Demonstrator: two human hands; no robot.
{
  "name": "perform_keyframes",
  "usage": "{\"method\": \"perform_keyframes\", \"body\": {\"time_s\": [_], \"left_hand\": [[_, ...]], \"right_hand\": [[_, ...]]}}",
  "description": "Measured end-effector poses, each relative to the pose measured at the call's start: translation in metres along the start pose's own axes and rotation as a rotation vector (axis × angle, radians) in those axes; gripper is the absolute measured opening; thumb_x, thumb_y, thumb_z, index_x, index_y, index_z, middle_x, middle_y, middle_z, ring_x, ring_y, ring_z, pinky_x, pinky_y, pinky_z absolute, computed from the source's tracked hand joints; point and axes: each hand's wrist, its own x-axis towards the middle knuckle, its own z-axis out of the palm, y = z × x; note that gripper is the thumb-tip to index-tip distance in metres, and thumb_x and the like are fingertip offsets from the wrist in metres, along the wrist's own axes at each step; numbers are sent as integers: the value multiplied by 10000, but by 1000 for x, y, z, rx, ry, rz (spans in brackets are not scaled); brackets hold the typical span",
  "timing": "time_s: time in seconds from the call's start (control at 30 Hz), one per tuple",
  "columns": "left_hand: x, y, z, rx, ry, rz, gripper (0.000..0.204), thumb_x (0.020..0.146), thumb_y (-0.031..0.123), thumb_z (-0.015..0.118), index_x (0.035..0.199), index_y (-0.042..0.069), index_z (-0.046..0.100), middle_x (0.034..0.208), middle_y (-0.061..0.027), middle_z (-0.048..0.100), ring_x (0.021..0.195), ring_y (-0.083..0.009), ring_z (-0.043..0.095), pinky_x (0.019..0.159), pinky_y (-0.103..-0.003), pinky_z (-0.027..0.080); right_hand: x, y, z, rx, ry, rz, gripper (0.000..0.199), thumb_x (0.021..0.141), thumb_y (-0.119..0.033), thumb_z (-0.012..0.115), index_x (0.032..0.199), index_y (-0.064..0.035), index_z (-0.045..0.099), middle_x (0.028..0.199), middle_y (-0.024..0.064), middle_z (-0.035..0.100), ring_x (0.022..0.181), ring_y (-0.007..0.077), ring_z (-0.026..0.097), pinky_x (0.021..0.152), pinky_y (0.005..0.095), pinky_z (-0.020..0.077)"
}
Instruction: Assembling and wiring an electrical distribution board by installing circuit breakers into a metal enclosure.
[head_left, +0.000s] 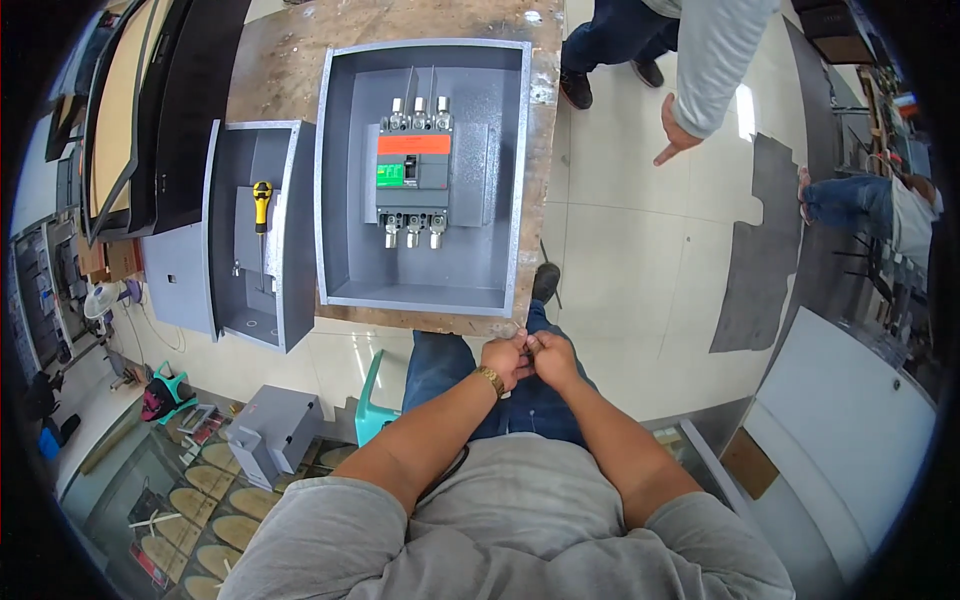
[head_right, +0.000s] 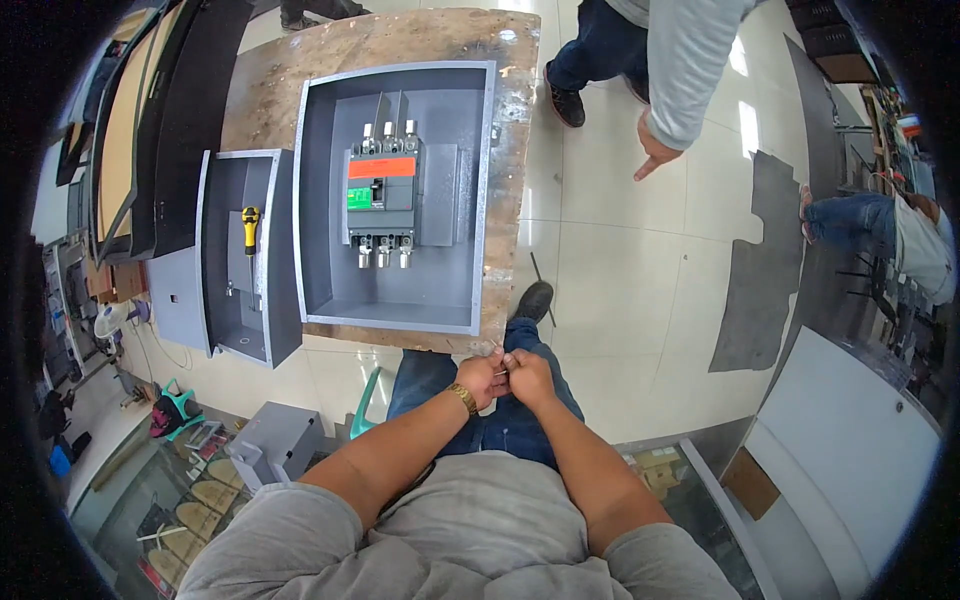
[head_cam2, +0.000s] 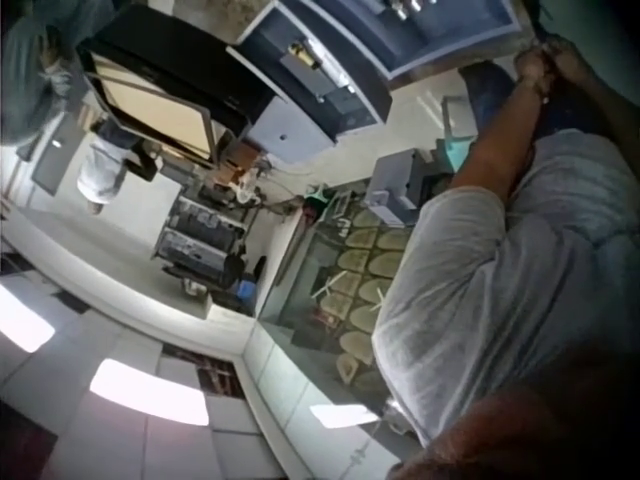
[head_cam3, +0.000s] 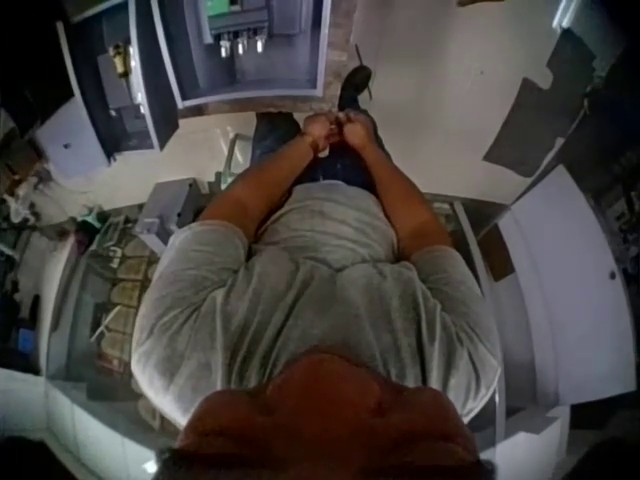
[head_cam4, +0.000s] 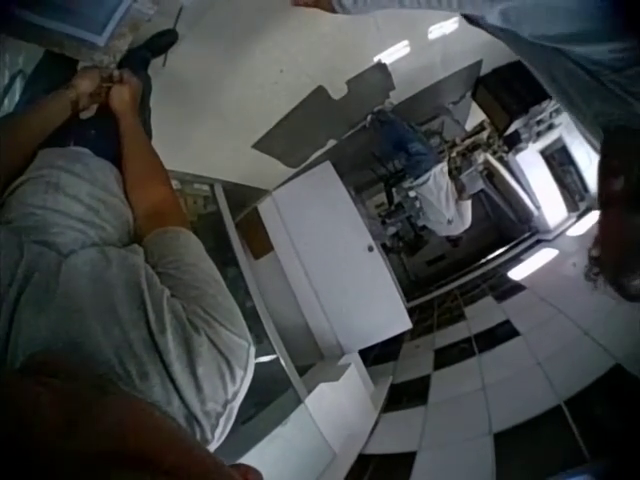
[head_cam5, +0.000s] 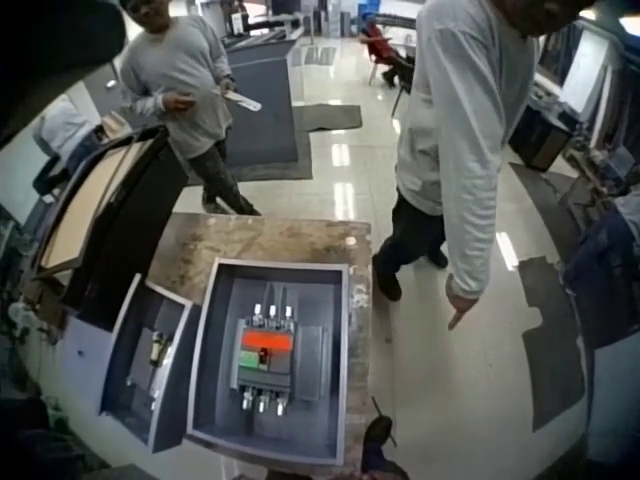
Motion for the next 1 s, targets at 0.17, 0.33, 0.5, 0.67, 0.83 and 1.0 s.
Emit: {"method": "perform_keyframes", "body": {"time_s": [0.17, 0.33, 0.5, 0.67, 0.83, 1.0], "left_hand": [[0, 3, 4, -8, 19, -30, 274, 1038, 264, 627, 1128, 6, 638, 980, -141, 689, 800, -289, 674, 683, -450, 620], [8, 0, 0, 42, 60, 8, 278, 1030, 265, 638, 1123, 3, 635, 980, -147, 684, 802, -297, 679, 664, -464, 626], [1, 4, 7, 61, 80, 6, 289, 1024, 264, 648, 1140, 2, 615, 974, -154, 679, 802, -302, 684, 656, -472, 630], [6, 3, 1, 42, 68, 8, 294, 1024, 254, 648, 1161, 1, 586, 975, -161, 679, 807, -308, 689, 665, -481, 631], [10, 1, 1, 54, 47, -7, 290, 1049, 303, 611, 1111, 20, 635, 1018, -129, 660, 867, -298, 675, 719, -492, 623], [15, 0, -3, 24, 16, -15, 303, 1026, 263, 644, 1153, 0, 562, 979, -162, 679, 796, -307, 691, 677, -490, 635]], "right_hand": [[4, 10, 1, 67, -7, 20, 256, 1005, -217, 593, 948, -6, 724, 887, 144, 737, 764, 311, 660, 719, 403, 519], [4, -1, -1, 121, -46, 92, 260, 1004, -218, 597, 936, -5, 729, 882, 141, 738, 763, 304, 664, 715, 400, 524], [5, 2, -2, 138, -42, 84, 271, 1003, -203, 587, 964, 24, 729, 925, 183, 750, 769, 331, 690, 722, 415, 561], [4, -6, -3, 173, -68, 126, 270, 998, -206, 588, 953, 16, 734, 923, 181, 750, 771, 344, 687, 721, 427, 552], [9, 6, 1, 8, -27, 53, 266, 989, -211, 595, 940, 8, 738, 917, 184, 748, 780, 361, 684, 720, 437, 540], [11, 11, 4, 0, -30, 37, 272, 982, -223, 596, 933, 2, 741, 924, 192, 745, 793, 385, 678, 722, 449, 527]]}}
